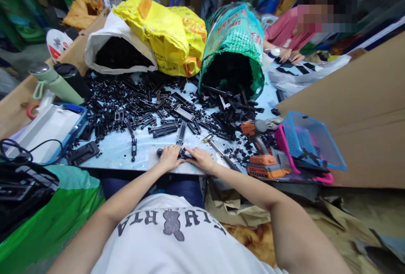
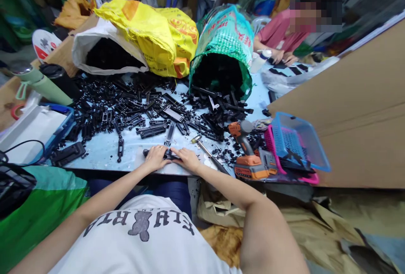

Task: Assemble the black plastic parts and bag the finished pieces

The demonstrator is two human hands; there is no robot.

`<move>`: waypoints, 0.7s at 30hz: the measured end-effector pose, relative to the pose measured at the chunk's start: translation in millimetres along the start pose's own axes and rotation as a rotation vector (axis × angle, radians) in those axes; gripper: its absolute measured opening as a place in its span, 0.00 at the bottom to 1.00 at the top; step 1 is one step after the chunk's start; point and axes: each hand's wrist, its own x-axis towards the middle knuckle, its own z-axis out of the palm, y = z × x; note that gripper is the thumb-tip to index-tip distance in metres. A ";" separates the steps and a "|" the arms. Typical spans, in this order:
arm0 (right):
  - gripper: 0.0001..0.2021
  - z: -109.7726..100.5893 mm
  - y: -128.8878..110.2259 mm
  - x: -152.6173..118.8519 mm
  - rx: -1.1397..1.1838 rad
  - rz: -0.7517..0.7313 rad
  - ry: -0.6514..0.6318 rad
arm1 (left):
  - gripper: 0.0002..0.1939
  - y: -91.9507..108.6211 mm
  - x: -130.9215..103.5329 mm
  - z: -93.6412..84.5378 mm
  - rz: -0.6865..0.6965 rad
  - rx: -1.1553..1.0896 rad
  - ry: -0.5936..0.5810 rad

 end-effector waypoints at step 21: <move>0.22 -12.2 24.8 12.3 0.097 -0.188 -0.186 | 0.22 0.7 1.5 0.5 0.084 0.014 0.057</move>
